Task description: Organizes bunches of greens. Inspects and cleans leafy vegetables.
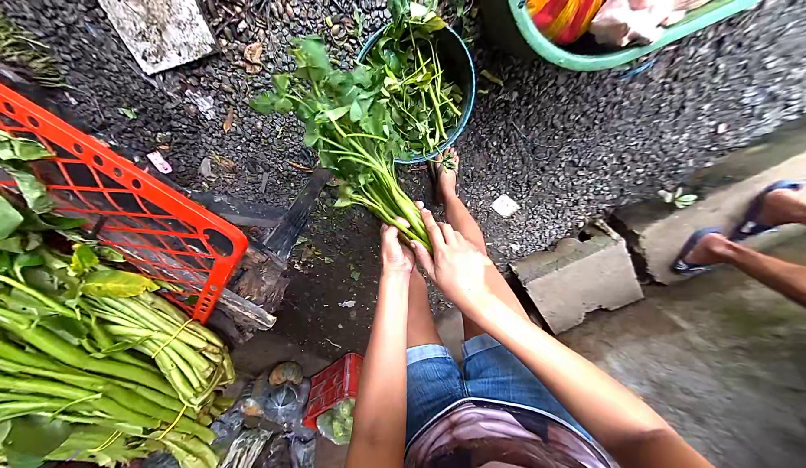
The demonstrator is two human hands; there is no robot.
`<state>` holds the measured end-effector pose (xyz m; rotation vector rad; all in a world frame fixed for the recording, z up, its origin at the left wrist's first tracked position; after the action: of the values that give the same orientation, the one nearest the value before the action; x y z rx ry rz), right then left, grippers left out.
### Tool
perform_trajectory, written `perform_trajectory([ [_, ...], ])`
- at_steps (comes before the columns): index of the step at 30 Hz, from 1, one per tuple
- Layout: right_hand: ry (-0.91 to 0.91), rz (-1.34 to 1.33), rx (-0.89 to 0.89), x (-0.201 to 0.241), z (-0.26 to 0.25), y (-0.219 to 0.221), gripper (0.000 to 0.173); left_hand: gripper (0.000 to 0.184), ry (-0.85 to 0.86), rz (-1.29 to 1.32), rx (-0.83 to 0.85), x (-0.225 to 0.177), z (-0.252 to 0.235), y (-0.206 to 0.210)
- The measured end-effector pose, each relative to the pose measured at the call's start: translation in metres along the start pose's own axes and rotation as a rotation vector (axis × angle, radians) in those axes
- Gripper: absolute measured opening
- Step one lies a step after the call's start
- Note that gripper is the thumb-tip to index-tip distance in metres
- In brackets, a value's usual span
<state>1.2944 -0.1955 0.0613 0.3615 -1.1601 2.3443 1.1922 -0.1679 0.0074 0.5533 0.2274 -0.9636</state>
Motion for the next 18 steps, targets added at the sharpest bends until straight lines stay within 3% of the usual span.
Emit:
perform_trajectory([
  [4, 0.018, -0.041, -0.052, 0.002, 0.009, 0.003, 0.064, 0.02, 0.121, 0.043, -0.029, 0.006, 0.005, -0.011],
  [7, 0.017, -0.102, -0.12, 0.001, 0.011, 0.003, 0.056, 0.034, 0.156, 0.076, 0.001, 0.005, 0.009, -0.018],
  [12, 0.141, -0.328, -0.227, 0.0, 0.01, -0.004, 0.05, 0.041, 0.17, 0.135, -0.01, 0.009, 0.016, -0.019],
  [14, 0.094, -0.364, -0.226, -0.004, 0.01, -0.002, 0.053, 0.047, 0.152, 0.128, 0.017, 0.006, 0.016, -0.013],
  [17, 0.003, -0.291, -0.147, -0.002, 0.014, -0.002, 0.052, 0.072, 0.104, -0.03, 0.1, 0.0, 0.015, 0.0],
  [18, -0.007, -0.25, -0.129, 0.001, 0.015, 0.0, 0.05, 0.068, 0.102, -0.098, 0.13, -0.004, 0.013, 0.006],
])
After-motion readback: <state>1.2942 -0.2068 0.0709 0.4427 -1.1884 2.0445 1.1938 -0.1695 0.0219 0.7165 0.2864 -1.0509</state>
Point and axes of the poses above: each hand's wrist, its own z-axis away from the middle knuckle, its own y-axis out of the palm, x = y × z, the point moved 1 cm from there along -z, towards the middle knuckle, and after that the axes turned 3 degrees about x, right-handed, at the moved point
